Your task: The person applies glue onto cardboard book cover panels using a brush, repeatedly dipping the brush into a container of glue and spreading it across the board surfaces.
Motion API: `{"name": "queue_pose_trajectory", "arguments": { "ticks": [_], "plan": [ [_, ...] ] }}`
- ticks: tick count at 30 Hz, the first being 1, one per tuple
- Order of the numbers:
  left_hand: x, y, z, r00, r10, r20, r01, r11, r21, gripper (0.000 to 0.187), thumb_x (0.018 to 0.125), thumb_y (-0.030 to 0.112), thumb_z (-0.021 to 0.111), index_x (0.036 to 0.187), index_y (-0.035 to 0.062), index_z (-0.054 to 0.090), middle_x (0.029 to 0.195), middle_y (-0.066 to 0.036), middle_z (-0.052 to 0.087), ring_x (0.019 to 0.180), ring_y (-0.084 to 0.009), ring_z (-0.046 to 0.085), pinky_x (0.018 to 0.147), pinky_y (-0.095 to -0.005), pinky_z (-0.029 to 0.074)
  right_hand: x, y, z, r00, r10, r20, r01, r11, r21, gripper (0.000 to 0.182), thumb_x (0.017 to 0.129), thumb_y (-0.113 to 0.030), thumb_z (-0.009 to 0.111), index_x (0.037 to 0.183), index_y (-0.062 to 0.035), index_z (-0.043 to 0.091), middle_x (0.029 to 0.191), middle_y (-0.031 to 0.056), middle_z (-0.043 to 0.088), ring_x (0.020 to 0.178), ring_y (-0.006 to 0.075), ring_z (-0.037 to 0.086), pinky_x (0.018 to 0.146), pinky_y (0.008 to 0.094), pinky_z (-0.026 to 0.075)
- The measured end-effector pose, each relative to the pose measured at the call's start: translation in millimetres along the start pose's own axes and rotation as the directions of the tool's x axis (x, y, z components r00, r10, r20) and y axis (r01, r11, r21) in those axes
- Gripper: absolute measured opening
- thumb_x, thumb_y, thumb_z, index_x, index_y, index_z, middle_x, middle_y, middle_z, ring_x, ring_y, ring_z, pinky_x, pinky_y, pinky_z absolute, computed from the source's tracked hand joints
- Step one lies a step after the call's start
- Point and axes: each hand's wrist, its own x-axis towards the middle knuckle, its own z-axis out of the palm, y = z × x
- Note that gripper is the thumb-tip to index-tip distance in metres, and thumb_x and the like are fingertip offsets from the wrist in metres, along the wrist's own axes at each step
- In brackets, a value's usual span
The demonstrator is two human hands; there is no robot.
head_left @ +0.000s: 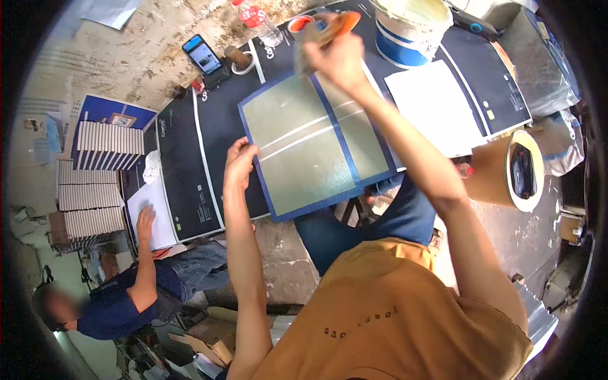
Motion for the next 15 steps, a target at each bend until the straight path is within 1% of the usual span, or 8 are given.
{"name": "queue_pose_trajectory", "arguments": {
  "ticks": [2,4,7,9,12,13,14,15],
  "plan": [
    [4.3,-6.5,-4.7,1.000,-0.012,0.019,0.013,0.998,-0.067,0.039,0.076,0.013,0.066,0.114,0.0049,0.059,0.085,0.003,0.060,0.064,-0.0041,0.048,0.048,-0.0225,0.030,-44.2,-35.8,15.6,0.982,0.097,0.161,-0.098,0.995,0.002,0.047,0.078,-0.023,0.065,0.122,-0.0088,0.058,0.073,0.0200,0.066,0.069,0.0379,0.069,0.065,0.0447,0.055],
    [4.7,-3.8,-4.1,1.000,-0.012,0.000,0.012,0.999,-0.038,0.039,0.076,0.012,0.066,0.114,0.0033,0.059,0.085,0.003,0.060,0.063,-0.0035,0.047,0.048,-0.0227,0.030,-82.7,-55.8,22.0,0.927,0.110,0.359,-0.140,0.988,0.057,0.046,0.081,-0.021,0.064,0.124,-0.0071,0.057,0.070,0.0192,0.065,0.064,0.0344,0.069,0.062,0.0419,0.055],
    [2.3,-2.6,-8.6,1.000,-0.016,0.018,0.016,0.999,-0.030,0.042,0.077,0.011,0.065,0.116,0.0004,0.057,0.086,0.002,0.061,0.066,-0.0047,0.050,0.051,-0.0223,0.034,-102.2,-52.0,-19.1,0.891,0.210,0.403,-0.249,0.967,0.046,0.045,0.086,-0.020,0.062,0.128,-0.0041,0.054,0.067,0.0169,0.064,0.061,0.0296,0.068,0.061,0.0382,0.055],
    [-1.9,0.0,-9.9,1.000,0.001,0.017,0.000,0.998,-0.062,0.044,0.077,0.010,0.065,0.119,-0.0015,0.056,0.090,0.000,0.063,0.071,-0.0066,0.053,0.056,-0.0219,0.038,-98.4,-32.4,-67.5,0.939,0.216,0.266,-0.231,0.973,0.026,0.034,0.087,-0.016,0.066,0.116,0.0011,0.062,0.078,0.0109,0.069,0.072,0.0173,0.069,0.067,0.0331,0.055],
    [-4.4,-7.6,-16.2,1.000,0.025,-0.018,-0.027,0.994,-0.104,0.051,0.077,0.011,0.065,0.125,-0.0014,0.055,0.102,-0.004,0.065,0.091,-0.0118,0.059,0.074,-0.0252,0.044,-91.3,19.9,-176.3,0.980,0.175,0.095,-0.165,0.981,-0.107,0.028,0.084,-0.006,0.067,0.110,0.0016,0.069,0.106,0.0086,0.068,0.089,0.0130,0.065,0.078,0.0271,0.051],
    [-3.2,-13.0,-28.8,0.999,0.008,-0.038,-0.012,0.994,-0.113,0.051,0.077,0.012,0.065,0.126,0.0003,0.055,0.104,-0.004,0.064,0.093,-0.0117,0.058,0.075,-0.0271,0.044,-81.9,2.0,-213.4,0.983,0.182,-0.032,-0.185,0.952,-0.245,0.041,0.084,-0.005,0.068,0.124,0.0013,0.061,0.114,0.0107,0.066,0.090,0.0136,0.065,0.078,0.0283,0.052],
    [-3.6,-20.5,-45.4,0.998,-0.011,-0.056,0.004,0.993,-0.119,0.051,0.077,0.013,0.065,0.127,0.0019,0.056,0.105,-0.003,0.064,0.095,-0.0116,0.058,0.076,-0.0291,0.044,-82.4,16.6,-257.9,0.945,0.317,-0.076,-0.324,0.939,-0.117,0.051,0.086,-0.006,0.069,0.134,0.0013,0.053,0.116,0.0128,0.064,0.095,0.0149,0.065,0.082,0.0283,0.053],
    [1.4,-35.2,-70.3,0.998,-0.034,-0.047,0.029,0.994,-0.102,0.051,0.077,0.014,0.064,0.127,0.0036,0.057,0.105,-0.002,0.064,0.096,-0.0118,0.058,0.076,-0.0304,0.044,-83.9,46.3,-304.9,0.943,0.295,-0.155,-0.308,0.949,-0.070,0.050,0.089,-0.006,0.069,0.135,0.0026,0.051,0.115,0.0131,0.064,0.101,0.0152,0.063,0.089,0.0285,0.052]
  ]
}}
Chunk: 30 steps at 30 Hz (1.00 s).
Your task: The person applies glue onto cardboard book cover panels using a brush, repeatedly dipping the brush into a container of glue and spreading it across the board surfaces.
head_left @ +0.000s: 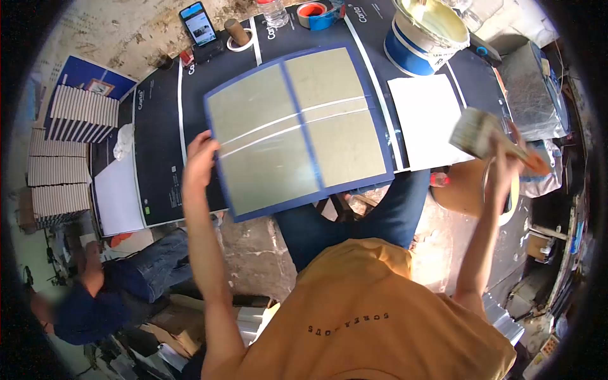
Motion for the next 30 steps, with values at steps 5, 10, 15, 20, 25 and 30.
{"name": "queue_pose_trajectory", "arguments": {
  "ticks": [5,10,15,20,25,30],
  "plan": [
    [24.0,-41.6,-113.9,0.996,0.088,0.018,-0.084,0.987,-0.135,0.050,0.080,0.008,0.061,0.128,-0.0026,0.055,0.108,-0.007,0.065,0.093,-0.0146,0.060,0.080,-0.0273,0.047,26.3,-16.5,-111.5,0.912,0.001,-0.410,-0.084,0.979,-0.184,0.044,0.091,-0.015,0.073,0.127,0.0044,0.058,0.112,0.0099,0.066,0.101,0.0146,0.063,0.089,0.0293,0.052],
    [52.8,-78.6,-197.7,0.980,0.069,-0.185,-0.008,0.949,0.314,0.054,0.078,0.009,0.067,0.128,-0.0109,0.055,0.107,-0.010,0.067,0.094,-0.0154,0.063,0.086,-0.0265,0.049,75.1,4.4,-132.4,0.927,0.082,-0.366,-0.123,0.988,-0.092,0.026,0.088,-0.011,0.076,0.108,0.0035,0.071,0.094,0.0036,0.070,0.077,0.0076,0.061,0.066,0.0226,0.048],
    [87.5,-112.8,-258.6,0.918,0.159,-0.363,0.056,0.855,0.516,0.057,0.078,0.014,0.070,0.129,-0.0067,0.057,0.107,-0.013,0.069,0.097,-0.0216,0.065,0.088,-0.0309,0.050,168.7,96.8,-194.9,0.957,0.120,-0.263,-0.121,0.993,0.016,0.025,0.092,-0.010,0.070,0.112,0.0048,0.067,0.094,0.0058,0.067,0.080,0.0110,0.060,0.074,0.0218,0.049],
    [70.6,-82.4,-276.7,0.738,0.473,-0.481,-0.085,0.772,0.630,0.047,0.082,0.015,0.066,0.126,-0.0008,0.062,0.115,-0.016,0.069,0.102,-0.0255,0.066,0.092,-0.0358,0.050,192.6,15.3,-149.9,0.849,-0.506,0.150,0.395,0.422,-0.816,0.036,0.096,-0.021,0.063,0.124,0.0020,0.062,0.119,0.0219,0.064,0.105,0.0299,0.062,0.089,0.0392,0.050],
    [11.8,-31.5,-261.4,0.645,0.661,-0.383,-0.457,0.735,0.500,0.028,0.093,0.008,0.059,0.117,-0.0045,0.066,0.120,-0.013,0.067,0.113,-0.0238,0.061,0.100,-0.0337,0.045,216.6,-77.3,-73.3,0.858,-0.486,0.165,0.342,0.302,-0.890,0.030,0.098,-0.025,0.057,0.117,-0.0058,0.068,0.110,0.0227,0.068,0.102,0.0329,0.064,0.089,0.0410,0.048],
    [-71.8,-35.3,-202.2,0.704,0.619,-0.348,-0.445,0.766,0.464,0.037,0.097,0.021,0.047,0.114,-0.0064,0.063,0.115,-0.012,0.065,0.089,-0.0156,0.055,0.079,-0.0289,0.043,278.7,-75.3,41.0,0.906,-0.420,-0.041,0.405,0.893,-0.196,0.039,0.089,-0.033,0.067,0.099,0.0041,0.071,0.085,0.0132,0.073,0.078,0.0200,0.069,0.075,0.0340,0.052]
  ]
}}
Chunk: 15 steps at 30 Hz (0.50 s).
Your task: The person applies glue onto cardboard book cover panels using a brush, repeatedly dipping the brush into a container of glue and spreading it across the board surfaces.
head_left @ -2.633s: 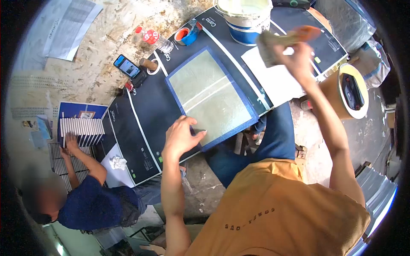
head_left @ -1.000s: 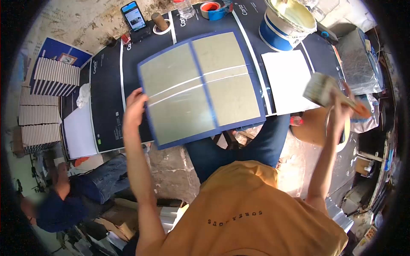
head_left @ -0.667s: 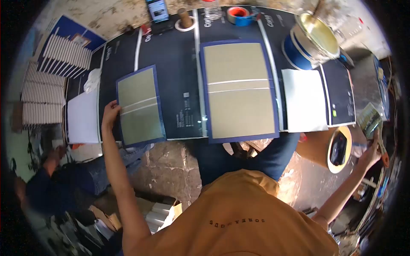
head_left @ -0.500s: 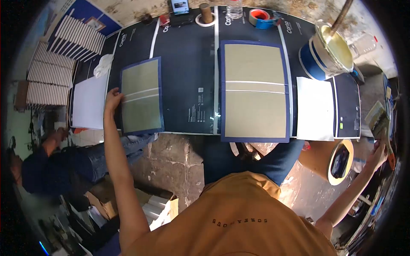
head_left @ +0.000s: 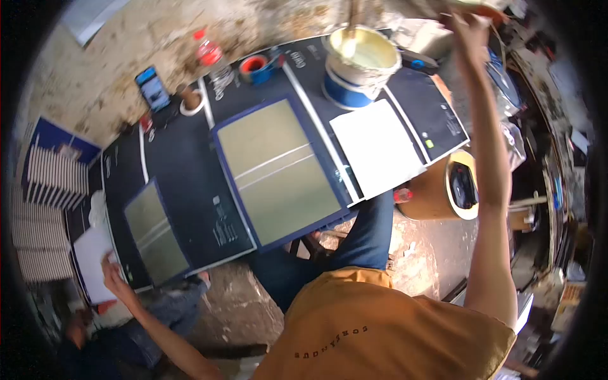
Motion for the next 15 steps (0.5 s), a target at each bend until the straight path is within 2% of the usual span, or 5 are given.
{"name": "queue_pose_trajectory", "arguments": {
  "ticks": [3,5,7,9,15],
  "plan": [
    [-48.7,-19.5,17.6,0.989,0.125,0.084,-0.112,0.983,-0.146,0.043,0.100,0.033,0.048,0.108,-0.0062,0.062,0.114,-0.012,0.064,0.081,-0.0151,0.052,0.076,-0.0291,0.041,-24.3,-62.1,69.6,0.947,0.323,0.001,-0.322,0.944,-0.074,0.057,0.086,-0.038,0.069,0.112,0.0125,0.061,0.088,0.0209,0.071,0.082,0.0223,0.070,0.069,0.0339,0.056],
    [-86.0,-24.2,18.0,0.983,0.062,0.173,-0.039,0.991,-0.131,0.042,0.101,0.032,0.048,0.115,-0.0063,0.061,0.119,-0.014,0.064,0.091,-0.0186,0.057,0.087,-0.0307,0.042,-17.7,-12.8,103.1,0.978,-0.006,0.206,0.050,0.977,-0.207,0.045,0.085,-0.039,0.070,0.099,0.0035,0.071,0.081,0.0141,0.073,0.074,0.0200,0.070,0.072,0.0353,0.054],
    [-119.6,-11.8,28.8,0.992,-0.071,0.106,0.082,0.991,-0.102,0.039,0.102,0.025,0.050,0.123,-0.0064,0.059,0.121,-0.016,0.064,0.103,-0.0219,0.060,0.097,-0.0339,0.042,-26.9,0.4,122.9,0.933,0.109,0.342,-0.033,0.975,-0.219,0.044,0.076,-0.042,0.074,0.090,-0.0011,0.072,0.082,0.0198,0.071,0.080,0.0326,0.072,0.075,0.0414,0.054],
    [-145.7,2.9,36.1,0.976,-0.214,0.031,0.216,0.967,-0.137,0.036,0.103,0.020,0.052,0.126,-0.0069,0.057,0.120,-0.017,0.065,0.110,-0.0231,0.061,0.102,-0.0357,0.043,-32.2,20.8,140.8,0.894,0.171,0.414,-0.013,0.933,-0.359,0.049,0.078,-0.044,0.076,0.091,0.0024,0.073,0.079,0.0146,0.073,0.074,0.0230,0.072,0.072,0.0350,0.055],
    [-206.7,10.3,21.4,0.924,-0.382,-0.021,0.369,0.904,-0.214,0.035,0.103,0.017,0.052,0.128,-0.0075,0.057,0.121,-0.019,0.064,0.111,-0.0229,0.062,0.100,-0.0342,0.047,-26.7,49.5,144.4,0.825,0.285,0.488,-0.032,0.886,-0.463,0.049,0.066,-0.047,0.079,0.086,-0.0018,0.075,0.083,0.0177,0.073,0.080,0.0280,0.072,0.075,0.0386,0.056]
  ]
}}
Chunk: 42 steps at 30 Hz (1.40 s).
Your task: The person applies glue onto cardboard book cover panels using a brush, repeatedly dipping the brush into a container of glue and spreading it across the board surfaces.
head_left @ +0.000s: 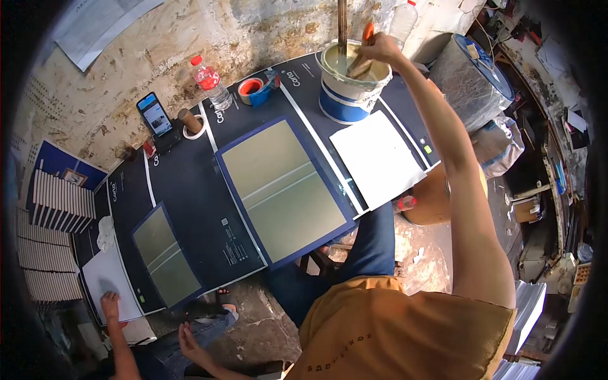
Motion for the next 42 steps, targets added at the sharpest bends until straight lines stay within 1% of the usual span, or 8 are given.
{"name": "queue_pose_trajectory", "arguments": {
  "ticks": [6,7,14,16,20,28,36,42],
  "plan": [
    [-4.0,27.4,-0.4,0.998,-0.069,0.013,0.067,0.995,0.071,0.039,0.103,0.023,0.053,0.129,-0.0053,0.056,0.122,-0.020,0.064,0.116,-0.0264,0.061,0.102,-0.0403,0.047,-4.5,-23.3,-85.5,0.927,-0.061,-0.369,0.128,0.979,0.158,0.048,0.082,-0.046,0.066,0.089,-0.0001,0.075,0.076,0.0143,0.073,0.073,0.0247,0.072,0.070,0.0370,0.055],
    [-2.4,39.1,7.8,0.998,-0.030,0.057,0.028,0.999,0.029,0.038,0.103,0.022,0.054,0.128,-0.0055,0.057,0.121,-0.020,0.064,0.115,-0.0260,0.061,0.101,-0.0400,0.047,3.2,-29.5,-83.5,0.958,0.014,-0.288,0.127,0.875,0.468,0.051,0.086,-0.036,0.067,0.103,0.0114,0.066,0.084,0.0208,0.071,0.079,0.0245,0.070,0.070,0.0358,0.056],
    [-21.0,163.4,94.3,0.858,0.411,0.309,-0.345,0.905,-0.247,0.025,0.095,0.008,0.057,0.115,-0.0058,0.063,0.110,-0.016,0.066,0.106,-0.0222,0.062,0.094,-0.0349,0.047,10.0,-30.2,-62.4,0.991,-0.123,0.051,0.121,0.992,0.046,0.041,0.081,-0.039,0.058,0.082,-0.0004,0.071,0.083,0.0235,0.070,0.079,0.0375,0.070,0.076,0.0445,0.055],
    [-38.4,205.3,113.3,0.777,0.534,0.333,-0.427,0.836,-0.344,0.026,0.088,0.006,0.057,0.110,-0.0068,0.064,0.107,-0.017,0.066,0.102,-0.0237,0.062,0.093,-0.0353,0.047,5.7,-35.7,-57.3,0.984,-0.179,0.023,0.177,0.982,0.064,0.040,0.088,-0.033,0.057,0.079,0.0039,0.068,0.064,0.0159,0.068,0.048,0.0219,0.066,0.049,0.0342,0.056],
    [-41.6,236.3,142.8,0.607,0.740,0.289,-0.489,0.635,-0.598,0.037,0.086,0.009,0.055,0.117,-0.0103,0.057,0.099,-0.021,0.065,0.096,-0.0270,0.062,0.090,-0.0376,0.048,8.9,-63.4,-87.4,0.975,-0.149,0.162,0.139,0.987,0.076,0.037,0.088,-0.030,0.055,0.073,0.0027,0.065,0.061,0.0138,0.068,0.046,0.0209,0.065,0.049,0.0343,0.056],
    [-33.7,231.2,234.4,0.933,0.325,0.157,-0.122,0.694,-0.710,0.033,0.102,0.020,0.044,0.119,-0.0060,0.057,0.086,-0.008,0.064,0.076,-0.0124,0.055,0.072,-0.0265,0.043,29.8,-139.4,-113.1,0.909,-0.386,0.158,0.375,0.922,0.095,0.034,0.084,-0.035,0.062,0.078,-0.0009,0.063,0.066,0.0140,0.068,0.054,0.0248,0.067,0.053,0.0383,0.055],
    [-38.7,176.1,297.1,0.940,0.174,0.293,0.079,0.727,-0.682,0.033,0.104,0.027,0.045,0.112,-0.0007,0.062,0.081,-0.003,0.061,0.068,-0.0079,0.047,0.065,-0.0236,0.038,-96.2,-257.0,-7.5,0.756,-0.650,-0.070,0.653,0.757,0.019,0.041,0.082,-0.023,0.068,0.116,-0.0065,0.051,0.072,0.0183,0.067,0.072,0.0414,0.066,0.069,0.0484,0.052],
    [-35.7,178.9,288.9,0.906,0.292,0.306,-0.129,0.880,-0.457,0.040,0.106,0.032,0.039,0.112,-0.0003,0.061,0.077,-0.003,0.059,0.064,-0.0083,0.047,0.058,-0.0256,0.038,-184.9,-276.1,84.0,0.866,-0.452,-0.214,0.489,0.675,0.552,0.033,0.077,-0.018,0.073,0.102,-0.0008,0.059,0.081,0.0206,0.064,0.078,0.0409,0.066,0.072,0.0440,0.052]
  ]
}}
